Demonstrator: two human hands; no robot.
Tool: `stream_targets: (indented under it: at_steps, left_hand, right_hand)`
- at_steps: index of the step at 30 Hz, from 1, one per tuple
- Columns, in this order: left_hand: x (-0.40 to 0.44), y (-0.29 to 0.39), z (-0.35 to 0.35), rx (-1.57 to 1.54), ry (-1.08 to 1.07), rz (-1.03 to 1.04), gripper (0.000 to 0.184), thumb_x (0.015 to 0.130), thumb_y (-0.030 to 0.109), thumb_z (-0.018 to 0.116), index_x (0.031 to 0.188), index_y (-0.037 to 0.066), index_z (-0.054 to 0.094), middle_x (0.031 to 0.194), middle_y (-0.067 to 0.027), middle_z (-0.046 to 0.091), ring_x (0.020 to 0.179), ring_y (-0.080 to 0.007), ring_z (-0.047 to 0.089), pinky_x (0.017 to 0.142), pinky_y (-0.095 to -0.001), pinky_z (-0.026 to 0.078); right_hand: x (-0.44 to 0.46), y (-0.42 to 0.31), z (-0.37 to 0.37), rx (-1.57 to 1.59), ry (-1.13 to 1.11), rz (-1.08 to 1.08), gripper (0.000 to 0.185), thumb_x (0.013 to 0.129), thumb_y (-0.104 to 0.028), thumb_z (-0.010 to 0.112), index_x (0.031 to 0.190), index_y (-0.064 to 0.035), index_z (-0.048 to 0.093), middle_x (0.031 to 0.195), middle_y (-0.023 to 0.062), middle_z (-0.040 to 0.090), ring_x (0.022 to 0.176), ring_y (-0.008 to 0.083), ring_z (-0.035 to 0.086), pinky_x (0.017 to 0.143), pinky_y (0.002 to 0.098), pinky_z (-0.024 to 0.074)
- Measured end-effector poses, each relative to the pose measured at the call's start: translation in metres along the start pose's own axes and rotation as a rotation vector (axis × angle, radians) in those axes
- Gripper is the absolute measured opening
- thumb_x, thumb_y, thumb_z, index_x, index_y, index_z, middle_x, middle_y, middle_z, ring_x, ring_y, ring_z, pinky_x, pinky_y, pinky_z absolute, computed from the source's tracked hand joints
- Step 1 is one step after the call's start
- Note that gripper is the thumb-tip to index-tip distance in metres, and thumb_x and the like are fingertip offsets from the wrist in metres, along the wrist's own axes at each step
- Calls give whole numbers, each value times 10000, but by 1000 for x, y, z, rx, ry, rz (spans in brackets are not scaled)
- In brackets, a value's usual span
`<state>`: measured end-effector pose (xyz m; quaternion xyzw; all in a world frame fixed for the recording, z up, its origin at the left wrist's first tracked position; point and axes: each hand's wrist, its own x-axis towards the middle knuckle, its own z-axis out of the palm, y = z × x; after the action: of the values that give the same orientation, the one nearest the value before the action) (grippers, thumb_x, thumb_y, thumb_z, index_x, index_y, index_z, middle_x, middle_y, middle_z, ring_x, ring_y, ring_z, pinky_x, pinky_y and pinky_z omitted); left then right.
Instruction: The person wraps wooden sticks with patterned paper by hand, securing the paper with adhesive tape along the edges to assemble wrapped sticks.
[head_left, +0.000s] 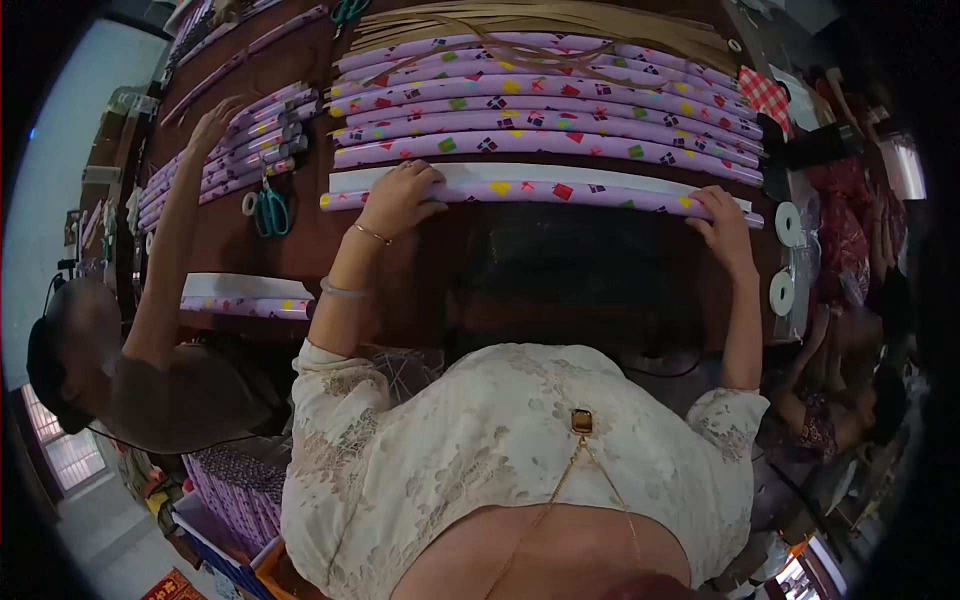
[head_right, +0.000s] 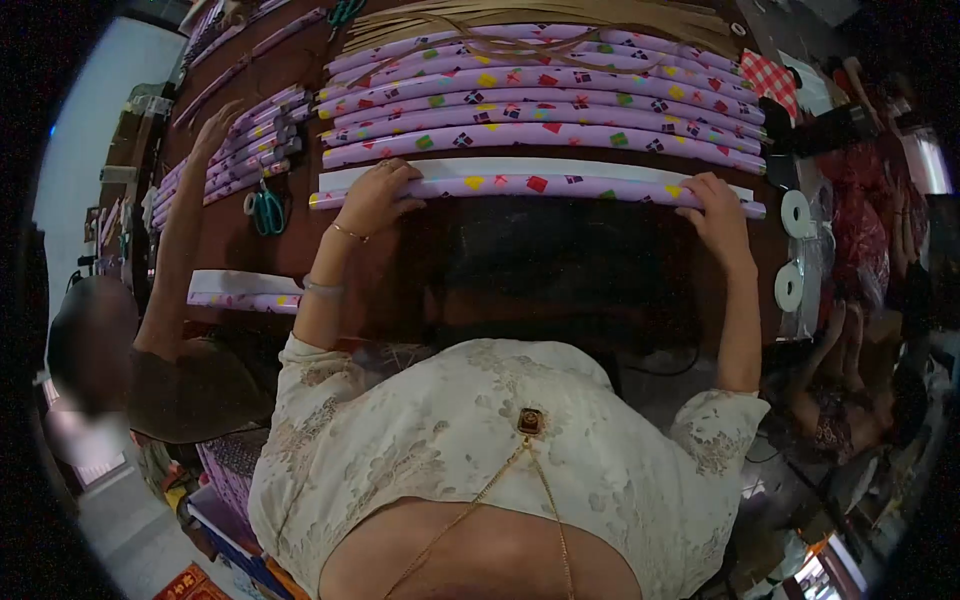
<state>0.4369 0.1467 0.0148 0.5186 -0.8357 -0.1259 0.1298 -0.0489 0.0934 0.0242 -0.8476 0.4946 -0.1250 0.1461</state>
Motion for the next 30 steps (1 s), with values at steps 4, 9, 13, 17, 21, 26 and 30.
stream_targets:
  at_steps: [4, 9, 13, 17, 21, 26, 30]
  left_hand:
    - [2, 19, 17, 44, 113, -25, 356, 678, 266, 703, 955, 84, 573, 962, -88, 563, 920, -295, 542, 776, -383, 452]
    - [-5, 28, 24, -47, 265, -76, 344, 656, 190, 719, 962, 79, 607, 966, -78, 586, 905, -286, 550, 773, -368, 456]
    - [-6, 28, 30, -48, 324, -37, 346, 652, 187, 721, 963, 83, 611, 964, -71, 587, 906, -281, 550, 771, -366, 455]
    - [-7, 29, 29, -27, 346, -25, 353, 648, 178, 722, 969, 87, 606, 957, -66, 583, 894, -276, 548, 770, -366, 451]
    - [-9, 30, 31, -29, 370, -35, 365, 638, 164, 725, 971, 84, 600, 962, -65, 577, 888, -274, 545, 768, -365, 446]
    - [-8, 34, 29, -27, 377, -42, 370, 633, 156, 726, 973, 81, 601, 963, -68, 575, 890, -270, 546, 767, -362, 443]
    - [-9, 34, 28, -27, 392, -40, 378, 629, 149, 727, 979, 83, 599, 960, -69, 576, 894, -268, 547, 772, -361, 441]
  right_hand:
    - [-6, 15, -11, 33, -36, 71, 345, 695, -117, 676, 1007, -37, 550, 993, 90, 526, 955, 286, 512, 826, 350, 411]
    - [9, 5, -11, 363, -61, 150, 215, 833, -156, 590, 992, -12, 578, 1010, 73, 551, 930, 210, 549, 788, 306, 443]
    - [48, -16, 5, 368, 17, 0, 211, 831, -183, 580, 959, -15, 592, 989, 105, 573, 904, 271, 555, 788, 338, 446]
    - [68, -27, 18, 242, -135, -84, 186, 814, -142, 578, 958, -27, 606, 970, 108, 594, 904, 277, 559, 793, 346, 440]
    - [70, -31, 14, 145, -187, -148, 207, 781, -180, 608, 944, -52, 617, 933, 96, 574, 881, 282, 547, 793, 379, 424]
    - [68, -31, 16, 154, -201, -149, 212, 767, -182, 623, 946, -69, 617, 876, 89, 527, 844, 272, 526, 758, 383, 417]
    - [69, -35, 14, 347, -277, -40, 193, 776, -161, 622, 947, -72, 613, 851, 80, 507, 823, 235, 512, 728, 344, 418]
